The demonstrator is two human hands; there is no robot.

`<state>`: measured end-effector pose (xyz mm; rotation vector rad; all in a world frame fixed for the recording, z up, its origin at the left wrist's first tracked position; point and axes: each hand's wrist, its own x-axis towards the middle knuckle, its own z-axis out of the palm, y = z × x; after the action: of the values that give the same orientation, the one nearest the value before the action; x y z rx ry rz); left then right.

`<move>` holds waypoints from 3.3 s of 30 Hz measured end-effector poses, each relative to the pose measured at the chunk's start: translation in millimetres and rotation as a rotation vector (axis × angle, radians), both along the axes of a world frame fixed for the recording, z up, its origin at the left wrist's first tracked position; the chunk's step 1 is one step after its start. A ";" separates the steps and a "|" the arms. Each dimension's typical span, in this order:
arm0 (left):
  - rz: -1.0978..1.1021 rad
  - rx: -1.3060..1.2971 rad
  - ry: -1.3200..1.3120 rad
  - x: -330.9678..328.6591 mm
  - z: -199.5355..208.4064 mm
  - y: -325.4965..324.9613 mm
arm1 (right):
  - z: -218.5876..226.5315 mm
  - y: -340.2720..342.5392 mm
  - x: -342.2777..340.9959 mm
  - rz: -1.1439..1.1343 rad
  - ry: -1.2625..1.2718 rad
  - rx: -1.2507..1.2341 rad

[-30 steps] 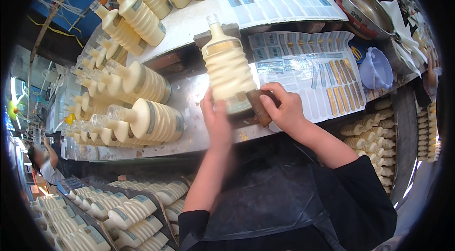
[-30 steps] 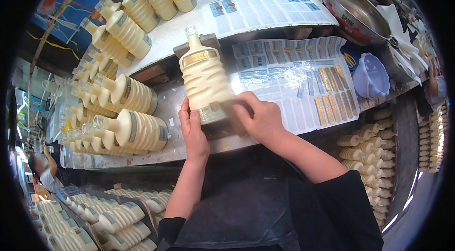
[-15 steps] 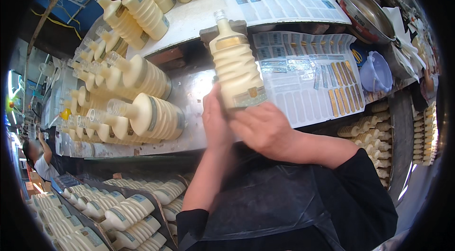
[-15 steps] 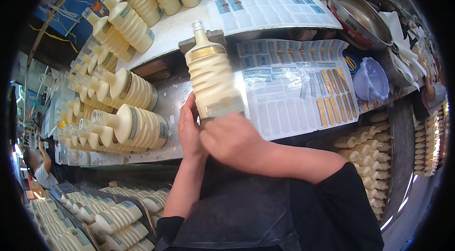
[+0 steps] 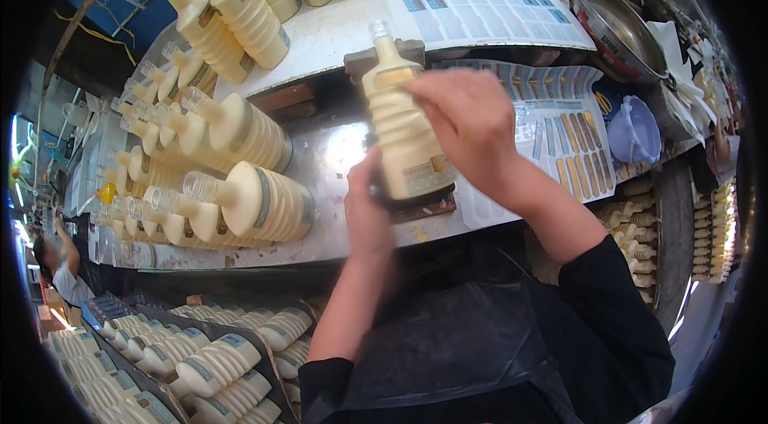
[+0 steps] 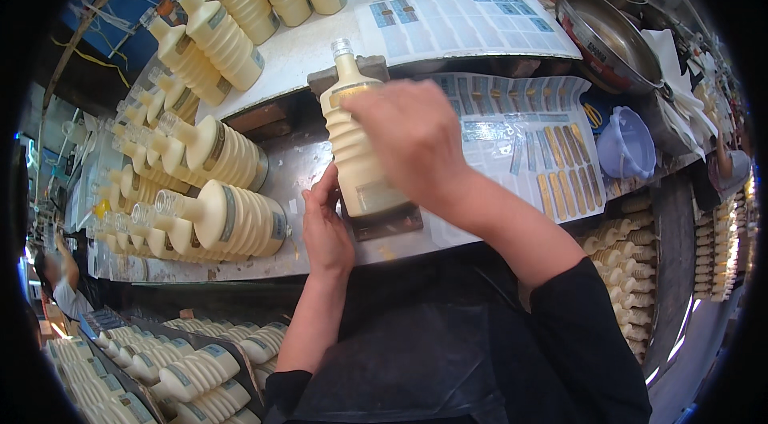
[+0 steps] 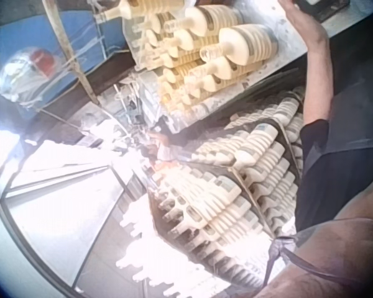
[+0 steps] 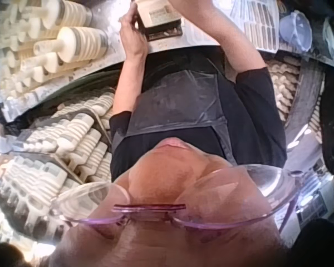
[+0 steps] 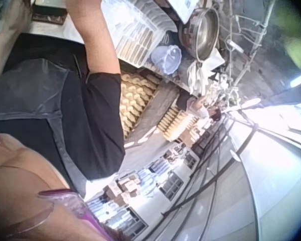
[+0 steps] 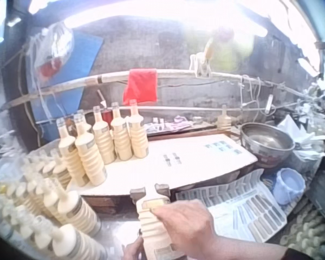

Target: The person applies adhesive labels to the neck and body of a ribbed plastic bottle, smoothing each label with a small tool. The person repeats this process on multiple bottles, placing finished bottles aside on a nearby surface.

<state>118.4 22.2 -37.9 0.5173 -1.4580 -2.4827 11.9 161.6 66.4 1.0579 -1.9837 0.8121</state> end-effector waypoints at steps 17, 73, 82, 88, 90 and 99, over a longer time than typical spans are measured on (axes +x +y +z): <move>-0.096 -0.962 0.130 11.8 -16.8 -3.2 | -37.7 13.7 -52.0 -0.197 -0.788 -0.229; 0.086 -1.286 0.290 -9.8 10.3 6.4 | -23.6 54.3 -2.3 0.216 -1.729 -0.359; 0.094 -1.613 0.311 -9.1 3.9 -2.1 | -79.3 115.6 -24.5 -0.095 -1.393 -0.263; 0.069 -1.531 0.329 -5.9 9.7 -2.0 | -80.9 217.7 29.6 -0.573 -0.884 0.116; 0.070 -1.535 0.341 -7.0 10.3 0.1 | -95.5 229.5 57.7 -0.582 -0.783 0.266; 0.073 -1.575 0.322 -4.9 8.7 0.8 | -125.0 202.2 54.8 -0.620 -0.656 0.470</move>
<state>113.6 23.0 -29.2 -0.1584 -2.4381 -0.6843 66.7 363.9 -58.5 0.3398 -2.9409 0.3672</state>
